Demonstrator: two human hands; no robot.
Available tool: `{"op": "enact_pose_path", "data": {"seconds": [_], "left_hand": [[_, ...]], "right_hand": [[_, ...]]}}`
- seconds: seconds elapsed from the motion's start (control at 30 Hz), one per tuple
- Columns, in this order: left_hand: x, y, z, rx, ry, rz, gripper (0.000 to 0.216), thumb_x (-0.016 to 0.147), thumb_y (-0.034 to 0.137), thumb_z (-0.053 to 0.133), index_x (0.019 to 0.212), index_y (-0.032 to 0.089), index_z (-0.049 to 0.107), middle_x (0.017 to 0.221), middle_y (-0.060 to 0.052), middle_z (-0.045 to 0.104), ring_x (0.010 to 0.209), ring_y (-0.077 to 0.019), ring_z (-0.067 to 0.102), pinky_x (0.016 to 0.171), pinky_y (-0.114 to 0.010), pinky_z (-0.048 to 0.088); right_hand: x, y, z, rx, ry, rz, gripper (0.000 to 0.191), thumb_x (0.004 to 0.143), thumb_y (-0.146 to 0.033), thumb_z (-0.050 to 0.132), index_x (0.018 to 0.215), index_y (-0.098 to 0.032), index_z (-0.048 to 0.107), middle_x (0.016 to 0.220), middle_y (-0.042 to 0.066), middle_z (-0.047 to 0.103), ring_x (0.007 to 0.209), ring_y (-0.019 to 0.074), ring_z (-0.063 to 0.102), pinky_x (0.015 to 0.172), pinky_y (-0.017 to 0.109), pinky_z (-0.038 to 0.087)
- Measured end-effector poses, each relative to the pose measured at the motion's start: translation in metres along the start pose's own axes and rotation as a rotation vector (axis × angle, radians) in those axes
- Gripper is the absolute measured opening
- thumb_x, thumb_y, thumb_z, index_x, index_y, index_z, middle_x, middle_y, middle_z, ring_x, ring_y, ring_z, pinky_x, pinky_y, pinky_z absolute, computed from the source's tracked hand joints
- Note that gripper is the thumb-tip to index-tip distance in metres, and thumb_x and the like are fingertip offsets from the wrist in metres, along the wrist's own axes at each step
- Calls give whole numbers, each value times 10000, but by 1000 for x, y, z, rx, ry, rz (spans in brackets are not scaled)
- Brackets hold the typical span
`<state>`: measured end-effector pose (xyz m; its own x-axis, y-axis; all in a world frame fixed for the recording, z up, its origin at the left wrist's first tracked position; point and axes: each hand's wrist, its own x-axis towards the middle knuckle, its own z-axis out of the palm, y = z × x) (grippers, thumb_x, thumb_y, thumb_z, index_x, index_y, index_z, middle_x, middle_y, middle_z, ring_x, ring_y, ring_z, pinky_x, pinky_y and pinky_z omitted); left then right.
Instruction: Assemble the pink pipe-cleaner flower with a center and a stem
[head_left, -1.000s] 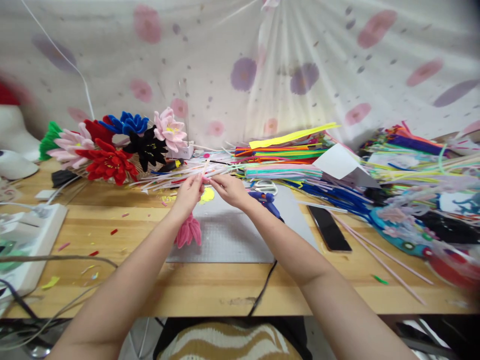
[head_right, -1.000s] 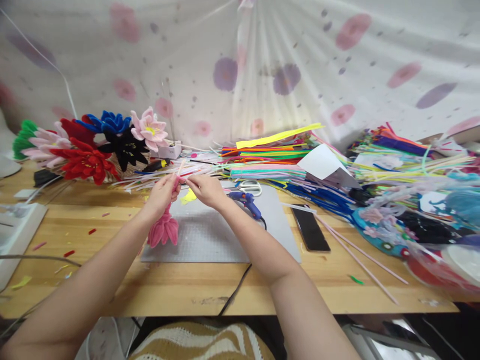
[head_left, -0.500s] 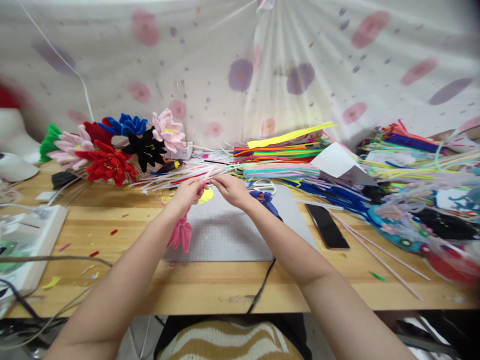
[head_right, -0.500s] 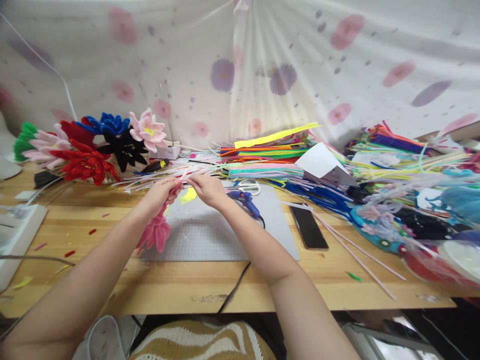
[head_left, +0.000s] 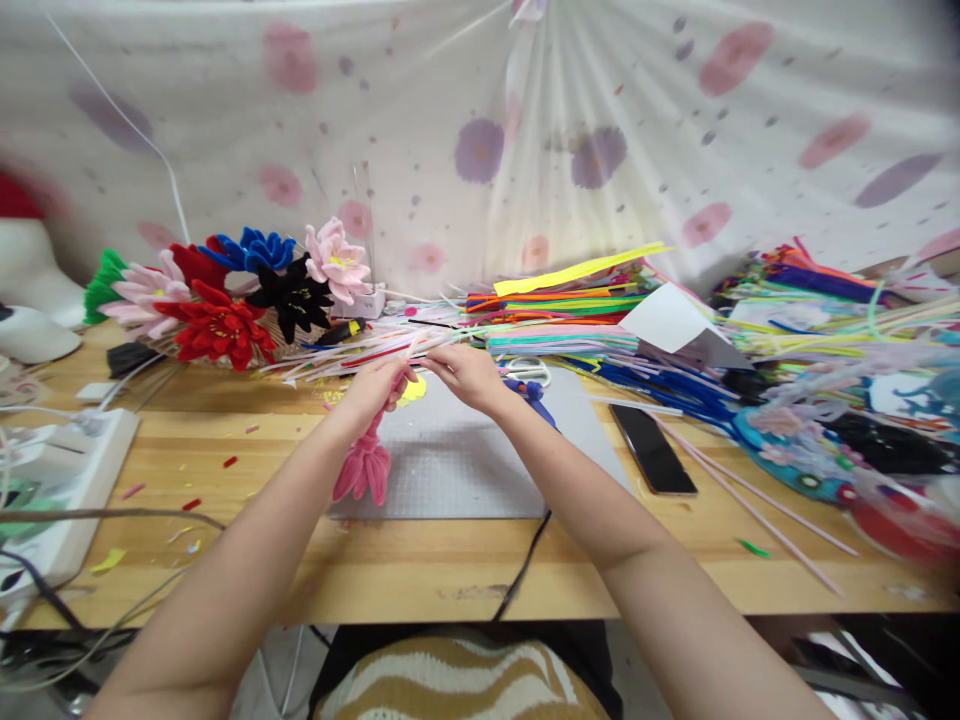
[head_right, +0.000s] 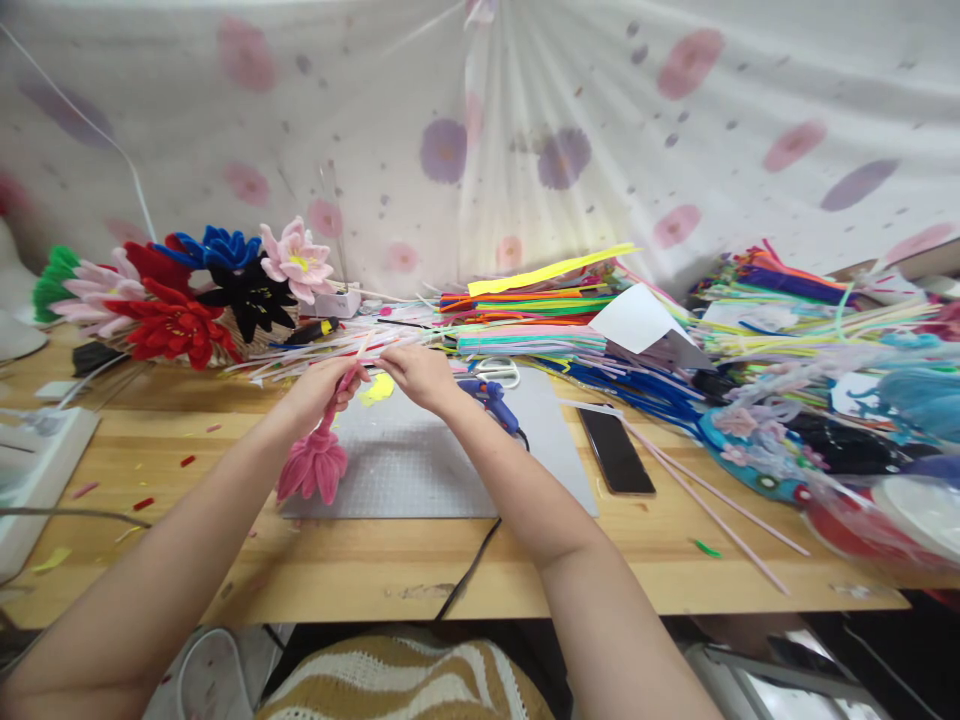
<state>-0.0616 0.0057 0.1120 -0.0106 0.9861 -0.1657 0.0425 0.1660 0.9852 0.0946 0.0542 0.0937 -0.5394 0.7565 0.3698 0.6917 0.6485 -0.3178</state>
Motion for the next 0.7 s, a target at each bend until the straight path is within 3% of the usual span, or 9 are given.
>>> {"op": "enact_pose_path", "data": {"seconds": [0.17,0.37,0.53,0.7], "left_hand": [[2,-2,-1,-1,-5,-3,364,809,408,428,631,121,564,482,29,374,365,-43,266,350,-180,191],[2,-2,-3,-40,-60,-20,220,786,311,489,700,122,561,500,41,376,372,-33,261,357,-159,166],[4,-6,1,63,-30,-10,228,821,331,469,751,134,561,515,55,353,369,-26,225,358,-153,133],[6,-10,5,137,-46,1,242,828,316,445,815,135,605,524,58,314,388,-40,236,364,-159,149]], "right_hand": [[-2,0,-1,-27,-4,-45,340,917,-406,379,960,-210,653,927,46,659,856,140,538,681,225,300],[2,5,-23,-84,-29,-184,353,910,-413,396,923,-194,673,915,62,664,866,151,536,684,245,298],[9,5,-46,-134,-8,-182,310,898,-393,431,914,-197,671,875,46,672,820,140,542,648,238,287],[10,8,-50,-145,-48,-212,250,885,-327,461,861,-196,673,865,31,669,823,132,547,621,229,273]]}}
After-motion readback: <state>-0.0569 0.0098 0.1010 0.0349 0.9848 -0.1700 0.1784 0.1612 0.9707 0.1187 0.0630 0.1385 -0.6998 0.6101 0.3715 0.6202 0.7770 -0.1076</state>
